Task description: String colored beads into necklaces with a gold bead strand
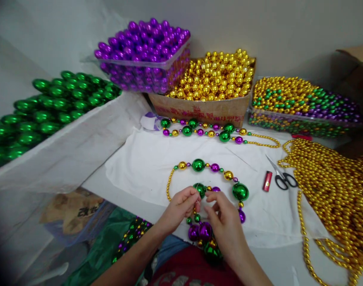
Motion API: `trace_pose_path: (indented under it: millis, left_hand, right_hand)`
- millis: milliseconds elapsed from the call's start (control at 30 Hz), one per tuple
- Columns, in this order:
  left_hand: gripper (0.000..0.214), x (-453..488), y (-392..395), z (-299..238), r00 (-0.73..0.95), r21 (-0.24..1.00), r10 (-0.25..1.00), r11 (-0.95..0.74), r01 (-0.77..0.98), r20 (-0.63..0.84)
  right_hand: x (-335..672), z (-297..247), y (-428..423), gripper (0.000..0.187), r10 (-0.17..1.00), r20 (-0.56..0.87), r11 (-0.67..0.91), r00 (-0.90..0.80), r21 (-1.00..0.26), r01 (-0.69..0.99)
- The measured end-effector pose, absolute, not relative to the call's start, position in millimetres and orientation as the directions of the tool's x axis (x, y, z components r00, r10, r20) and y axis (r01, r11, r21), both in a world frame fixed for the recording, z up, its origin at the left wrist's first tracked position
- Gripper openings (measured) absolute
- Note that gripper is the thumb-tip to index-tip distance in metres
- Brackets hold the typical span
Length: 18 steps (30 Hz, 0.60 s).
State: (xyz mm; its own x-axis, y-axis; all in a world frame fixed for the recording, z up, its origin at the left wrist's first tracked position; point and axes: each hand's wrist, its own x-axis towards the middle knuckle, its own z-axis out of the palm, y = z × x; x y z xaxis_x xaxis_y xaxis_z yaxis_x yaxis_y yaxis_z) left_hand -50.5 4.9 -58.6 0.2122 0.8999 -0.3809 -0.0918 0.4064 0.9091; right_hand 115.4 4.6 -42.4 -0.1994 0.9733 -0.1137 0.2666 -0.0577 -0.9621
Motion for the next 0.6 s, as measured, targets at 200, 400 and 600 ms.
trace_pose_path:
  millis: [200, 400, 600]
  left_hand:
    - [0.024, -47.0, 4.3, -54.1, 0.115, 0.97, 0.971, 0.195, 0.142, -0.212]
    - [0.022, -43.6, 5.5, -48.5, 0.074, 0.953, 0.989, 0.103, 0.285, -0.129]
    - [0.022, -39.1, 8.6, -51.0, -0.014, 0.947, 0.989, 0.143, 0.288, -0.145]
  right_hand:
    - [96.4, -59.6, 3.2, 0.009, 0.964, -0.128, -0.04, -0.233, -0.937, 0.348]
    - [95.1, -60.4, 4.1, 0.009, 0.98, -0.013, 0.069, -0.197, -0.912, 0.405]
    - [93.4, -63.2, -1.9, 0.011, 0.956, 0.167, 0.267, -0.243, -0.84, 0.472]
